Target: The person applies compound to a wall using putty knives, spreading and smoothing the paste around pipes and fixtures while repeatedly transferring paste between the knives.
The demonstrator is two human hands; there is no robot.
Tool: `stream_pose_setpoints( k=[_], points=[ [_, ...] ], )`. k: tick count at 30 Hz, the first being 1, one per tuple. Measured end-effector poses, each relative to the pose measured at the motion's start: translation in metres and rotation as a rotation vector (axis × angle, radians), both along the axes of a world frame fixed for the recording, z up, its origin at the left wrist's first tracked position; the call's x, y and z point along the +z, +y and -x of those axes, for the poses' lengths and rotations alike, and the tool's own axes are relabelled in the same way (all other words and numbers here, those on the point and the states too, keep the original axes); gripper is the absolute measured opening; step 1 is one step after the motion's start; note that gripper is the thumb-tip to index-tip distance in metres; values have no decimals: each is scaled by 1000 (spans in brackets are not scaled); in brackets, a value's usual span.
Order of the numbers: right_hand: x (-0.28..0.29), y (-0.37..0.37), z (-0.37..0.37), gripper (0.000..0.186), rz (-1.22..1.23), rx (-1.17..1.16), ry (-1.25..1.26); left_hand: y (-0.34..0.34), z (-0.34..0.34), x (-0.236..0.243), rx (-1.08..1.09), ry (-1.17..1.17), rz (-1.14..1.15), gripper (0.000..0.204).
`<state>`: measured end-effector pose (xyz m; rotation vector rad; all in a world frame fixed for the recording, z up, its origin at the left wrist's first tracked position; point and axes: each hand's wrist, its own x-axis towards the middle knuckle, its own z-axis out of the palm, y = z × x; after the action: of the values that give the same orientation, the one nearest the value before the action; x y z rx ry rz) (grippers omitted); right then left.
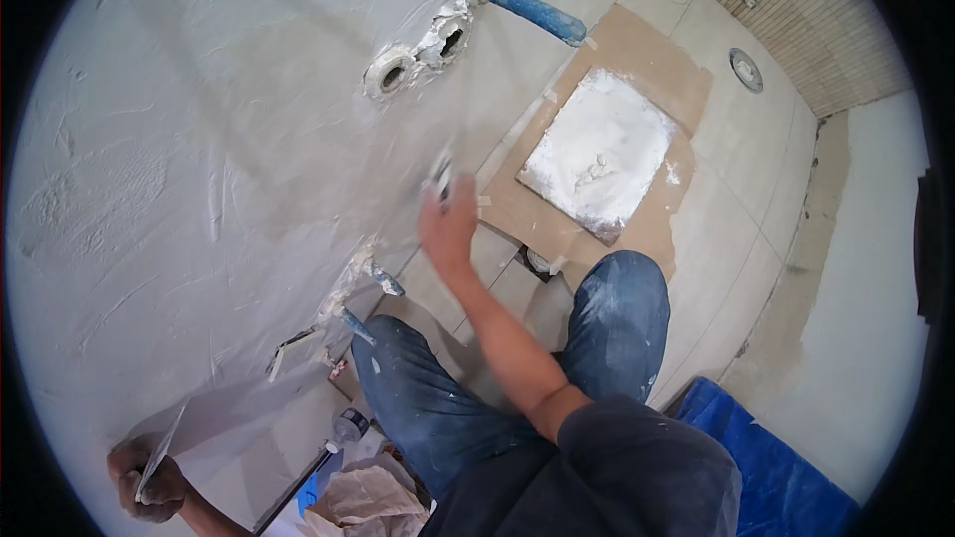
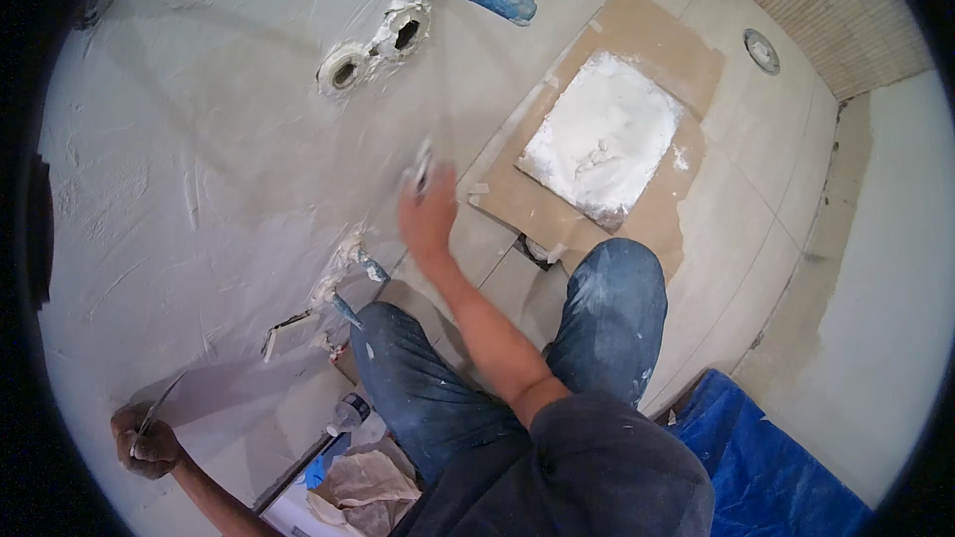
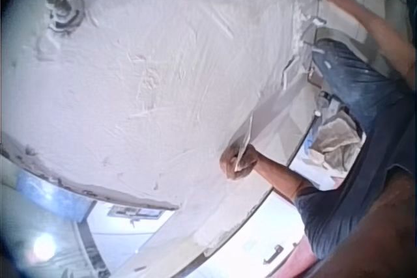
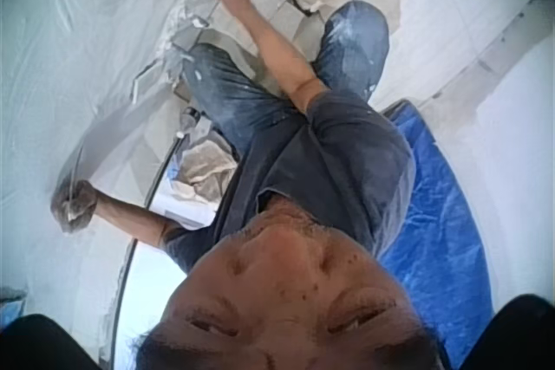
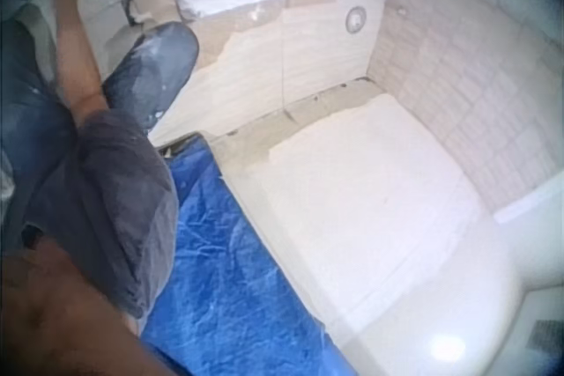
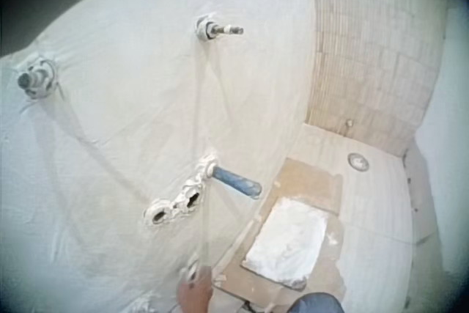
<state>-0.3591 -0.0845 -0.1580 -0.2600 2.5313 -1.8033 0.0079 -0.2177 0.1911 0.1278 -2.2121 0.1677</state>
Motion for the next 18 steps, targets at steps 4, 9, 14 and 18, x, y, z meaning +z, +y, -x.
stream_pose_setpoints(
  k=[4, 9, 14, 18],
  points=[
    [-9, 27, -30, 37, 93, 36, 346, -1, -6, 1, 41, -9, -38, 35],
    [-110, 32, 61, 44, -58, -220, -510, -1, -19, 5, 31, -29, -241, 39],
    [-172, 23, 136, 41, -209, -192, -484, -27, -55, 0, 377, -121, 25, 27],
    [-190, 15, 171, 41, -241, -130, -496, -49, -88, -6, 322, -5, -78, 33]
  ],
)
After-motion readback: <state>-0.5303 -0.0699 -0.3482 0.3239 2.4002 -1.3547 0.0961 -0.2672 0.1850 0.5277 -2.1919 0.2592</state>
